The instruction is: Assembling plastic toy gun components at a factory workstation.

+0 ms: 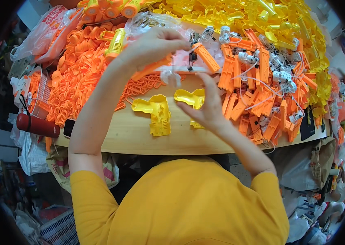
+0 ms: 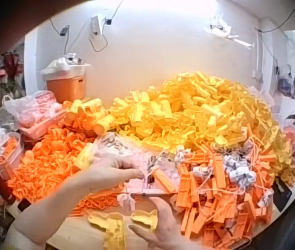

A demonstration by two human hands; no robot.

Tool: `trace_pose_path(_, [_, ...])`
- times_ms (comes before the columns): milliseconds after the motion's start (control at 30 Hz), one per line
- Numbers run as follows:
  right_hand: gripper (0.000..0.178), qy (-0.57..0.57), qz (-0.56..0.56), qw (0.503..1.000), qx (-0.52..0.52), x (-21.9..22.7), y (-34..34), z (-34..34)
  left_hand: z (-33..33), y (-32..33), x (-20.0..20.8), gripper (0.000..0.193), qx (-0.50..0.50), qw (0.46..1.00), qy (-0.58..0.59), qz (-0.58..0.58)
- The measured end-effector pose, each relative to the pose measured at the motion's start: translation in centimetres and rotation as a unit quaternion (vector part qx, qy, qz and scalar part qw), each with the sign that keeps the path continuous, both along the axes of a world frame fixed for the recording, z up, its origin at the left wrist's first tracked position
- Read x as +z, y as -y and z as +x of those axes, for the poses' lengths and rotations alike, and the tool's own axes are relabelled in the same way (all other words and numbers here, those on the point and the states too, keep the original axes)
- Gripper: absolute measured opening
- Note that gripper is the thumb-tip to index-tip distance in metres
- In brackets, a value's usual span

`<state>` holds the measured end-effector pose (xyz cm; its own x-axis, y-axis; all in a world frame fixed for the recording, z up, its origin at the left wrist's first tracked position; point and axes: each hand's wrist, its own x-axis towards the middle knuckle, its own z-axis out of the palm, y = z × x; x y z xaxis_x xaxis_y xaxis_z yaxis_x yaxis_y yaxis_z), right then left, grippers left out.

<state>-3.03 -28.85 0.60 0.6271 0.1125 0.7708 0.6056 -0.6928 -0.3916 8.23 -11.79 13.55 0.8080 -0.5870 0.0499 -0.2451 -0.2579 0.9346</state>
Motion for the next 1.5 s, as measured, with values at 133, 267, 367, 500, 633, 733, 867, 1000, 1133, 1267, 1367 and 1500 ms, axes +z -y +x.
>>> trace_pose_path(133, [0.058,-0.127,0.236,0.962,0.058,-2.9,-2.7,-1.0,-2.9,1.9,0.0,0.024,-0.127,0.986,-0.059,0.094])
trace_pose_path(267, [0.041,-0.286,0.436,0.843,0.132,-2.4,-2.3,-1.5,-3.0,0.7,-1.6,0.026,-0.099,0.988,-0.111,0.045])
trace_pose_path(367, [0.044,-0.336,0.511,0.778,0.146,-0.8,-1.1,-1.9,-2.5,-2.8,-4.0,0.053,-0.111,0.981,-0.088,0.13])
trace_pose_path(500, [0.041,-0.42,0.514,0.737,0.131,-0.2,0.1,-2.1,-6.3,-4.8,-6.9,0.073,-0.125,0.974,-0.003,0.19])
trace_pose_path(633, [0.032,-0.449,0.476,0.743,0.14,-0.4,0.0,-1.9,-8.8,-5.8,-9.6,0.058,0.006,0.988,0.027,0.154])
trace_pose_path(733, [0.023,-0.441,0.38,0.805,0.116,-1.2,-0.2,-2.0,-9.9,-6.3,-10.5,0.052,0.083,0.993,0.014,0.083])
trace_pose_path(867, [0.014,-0.34,0.225,0.912,0.048,-0.5,-1.6,-2.7,-10.6,-6.4,-12.1,0.043,0.133,0.984,0.099,0.073])
trace_pose_path(1000, [0.013,-0.257,0.117,0.959,0.008,-0.1,-1.5,-2.4,-11.2,-5.7,-12.2,0.037,0.151,0.985,0.085,0.022])
trace_pose_path(1133, [0.012,-0.31,0.092,0.946,0.016,-0.4,0.4,-1.9,-11.6,-5.6,-11.9,0.036,0.138,0.98,0.136,0.046])
trace_pose_path(1267, [0.022,-0.466,0.47,0.711,0.237,-0.5,1.3,-1.7,-11.8,-4.9,-12.8,0.036,0.105,0.994,0.035,0.003])
trace_pose_path(1367, [0.056,-0.465,0.573,0.58,0.345,0.1,1.1,-1.6,-12.4,-3.7,-13.0,0.035,0.078,0.99,-0.104,-0.054])
trace_pose_path(1500, [0.078,-0.4,0.56,0.581,0.434,0.5,1.3,-1.0,-12.1,-3.0,-11.8,0.029,0.013,0.957,-0.287,-0.043])
